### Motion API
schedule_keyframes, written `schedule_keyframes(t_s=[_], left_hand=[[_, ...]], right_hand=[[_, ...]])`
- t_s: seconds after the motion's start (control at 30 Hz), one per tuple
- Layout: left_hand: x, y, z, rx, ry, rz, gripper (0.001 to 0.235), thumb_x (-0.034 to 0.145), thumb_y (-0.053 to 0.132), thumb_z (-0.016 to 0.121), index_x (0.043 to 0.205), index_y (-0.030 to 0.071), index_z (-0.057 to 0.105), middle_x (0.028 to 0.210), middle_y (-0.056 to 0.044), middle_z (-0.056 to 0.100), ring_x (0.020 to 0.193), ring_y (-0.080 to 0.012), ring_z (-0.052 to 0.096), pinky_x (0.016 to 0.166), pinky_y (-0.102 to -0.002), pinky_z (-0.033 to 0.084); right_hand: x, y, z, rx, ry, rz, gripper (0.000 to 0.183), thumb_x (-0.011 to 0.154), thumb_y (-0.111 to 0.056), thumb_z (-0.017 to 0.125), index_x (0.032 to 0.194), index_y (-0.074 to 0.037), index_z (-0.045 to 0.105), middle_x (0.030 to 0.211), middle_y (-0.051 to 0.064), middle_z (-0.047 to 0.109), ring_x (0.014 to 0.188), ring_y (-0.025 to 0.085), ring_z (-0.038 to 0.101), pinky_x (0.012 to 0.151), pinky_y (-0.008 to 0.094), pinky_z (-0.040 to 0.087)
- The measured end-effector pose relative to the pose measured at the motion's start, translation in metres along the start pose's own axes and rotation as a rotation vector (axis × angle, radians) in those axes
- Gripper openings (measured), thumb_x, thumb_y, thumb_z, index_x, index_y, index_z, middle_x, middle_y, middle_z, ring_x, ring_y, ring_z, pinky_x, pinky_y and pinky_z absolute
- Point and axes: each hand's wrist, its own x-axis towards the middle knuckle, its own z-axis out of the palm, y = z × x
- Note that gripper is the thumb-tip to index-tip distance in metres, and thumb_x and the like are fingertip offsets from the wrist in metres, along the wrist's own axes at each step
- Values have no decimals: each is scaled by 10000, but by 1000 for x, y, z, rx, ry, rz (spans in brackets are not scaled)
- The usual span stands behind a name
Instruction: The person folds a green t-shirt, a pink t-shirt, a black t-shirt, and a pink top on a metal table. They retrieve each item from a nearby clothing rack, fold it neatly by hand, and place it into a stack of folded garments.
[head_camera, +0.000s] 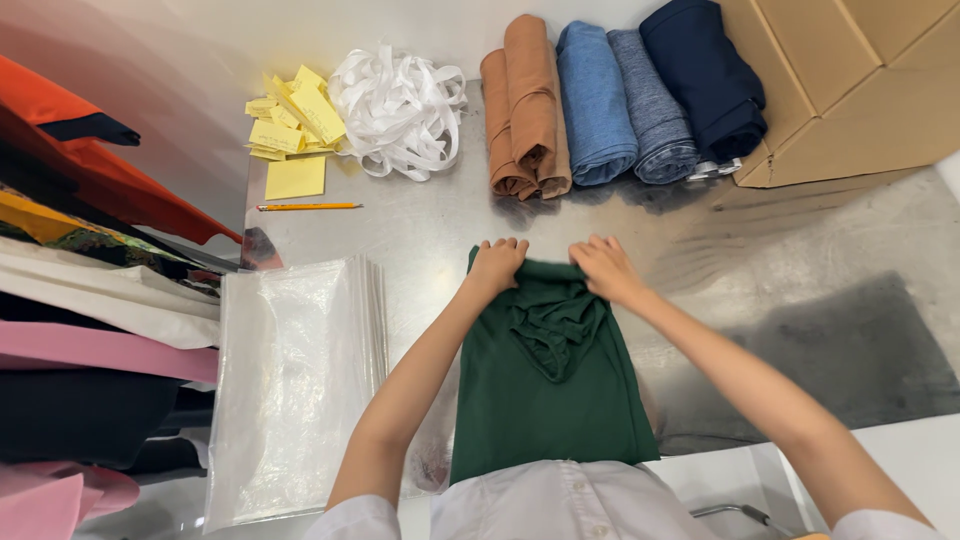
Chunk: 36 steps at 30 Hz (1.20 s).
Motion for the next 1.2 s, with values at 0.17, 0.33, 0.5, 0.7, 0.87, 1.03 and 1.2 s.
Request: schedule_keyframes(t_s=[0.17, 0.33, 0.5, 0.7, 0.87, 1.03, 1.2], left_hand=[[-47, 14, 50, 196, 476, 142, 382, 862, 84, 711, 1195, 125, 528, 1054, -59, 621, 1004, -248, 659, 819, -407, 542], [-93, 37, 38, 183, 466, 141, 255, 910, 122, 668, 1114, 128, 516, 1079, -38, 556, 1020, -243, 628, 830, -381, 530], [-102, 39, -24, -282, -183, -89, 449, 984, 377, 537, 1259, 53, 680, 1304, -220, 611, 1168, -423, 653, 963, -530, 536], [-44, 24, 4, -186, -143, -91, 753, 678, 53, 904, 1351, 15, 569, 1405, -314, 479, 1056, -546, 661, 844, -619, 587], [-38, 21, 16, -169, -136, -128, 932, 587, 56, 943, 1381, 4, 458, 1392, -309, 405, 1004, -556, 668, 819, -628, 601], [-19, -10, 54, -136, -100, -119, 657, 664, 80, 921, 1211, -33, 574, 1218, -244, 584, 1022, -515, 682, 826, -635, 583], [-64, -6, 42, 377, 602, -185, 131, 867, 70, 658, 958, 107, 570, 929, -19, 591, 765, -207, 716, 562, -333, 583]], right_hand=[[-58, -24, 14, -177, 285, -158, 536, 563, -115, 861, 1019, -162, 584, 981, 20, 578, 928, 222, 518, 795, 367, 393], [-79, -46, -59, 139, 14, -40, 381, 806, -249, 742, 1152, -151, 615, 1019, 40, 605, 981, 259, 589, 839, 402, 433], [-72, -37, -112, 618, -294, 142, 496, 927, -220, 677, 1377, -84, 517, 1107, 176, 749, 1096, 349, 706, 957, 505, 511], [-37, -23, -73, 337, -405, 104, 678, 713, -299, 916, 1302, -136, 622, 1255, 137, 618, 1165, 371, 650, 954, 477, 542], [-26, -30, -70, 235, -420, 120, 571, 697, -330, 914, 1176, -172, 644, 1145, 66, 689, 1144, 321, 665, 910, 458, 544], [-28, -54, -86, 156, -251, 104, 420, 770, -233, 846, 1100, -160, 597, 1101, 53, 685, 1044, 365, 697, 823, 495, 571], [-22, -58, -34, -57, 297, 37, 433, 752, -84, 793, 1036, -173, 478, 935, 4, 477, 763, 270, 679, 618, 378, 565]])
